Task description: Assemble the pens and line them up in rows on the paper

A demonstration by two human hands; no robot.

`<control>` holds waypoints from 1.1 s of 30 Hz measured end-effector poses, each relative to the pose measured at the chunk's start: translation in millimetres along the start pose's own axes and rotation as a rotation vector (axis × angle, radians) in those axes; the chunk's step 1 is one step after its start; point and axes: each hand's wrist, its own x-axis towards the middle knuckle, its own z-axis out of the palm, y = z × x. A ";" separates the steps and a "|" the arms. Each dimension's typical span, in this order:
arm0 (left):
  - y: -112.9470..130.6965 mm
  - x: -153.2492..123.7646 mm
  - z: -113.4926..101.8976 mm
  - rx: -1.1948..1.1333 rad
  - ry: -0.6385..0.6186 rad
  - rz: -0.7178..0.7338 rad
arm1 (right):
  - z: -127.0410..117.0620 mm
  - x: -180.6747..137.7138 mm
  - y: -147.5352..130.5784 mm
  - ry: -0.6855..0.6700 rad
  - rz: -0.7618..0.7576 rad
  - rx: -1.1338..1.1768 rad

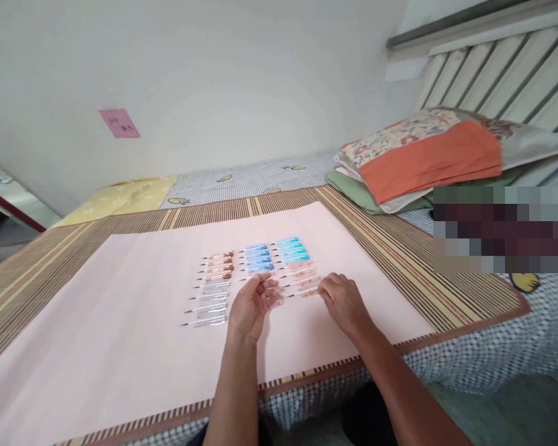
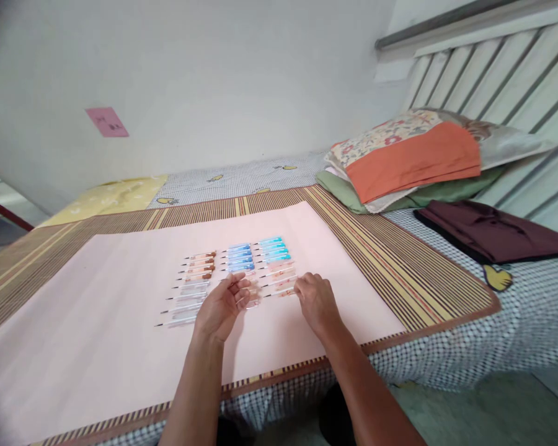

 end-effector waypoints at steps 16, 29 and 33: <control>-1.0 1.2 -2.0 0.000 -0.007 0.008 | 2.4 -0.6 3.2 0.025 0.004 -0.023; -2.4 2.9 -3.5 0.004 -0.011 0.013 | 4.2 -3.0 15.5 0.027 0.130 -0.023; -2.2 2.7 -3.7 0.002 -0.009 0.011 | 4.0 -3.3 16.2 0.024 0.141 0.035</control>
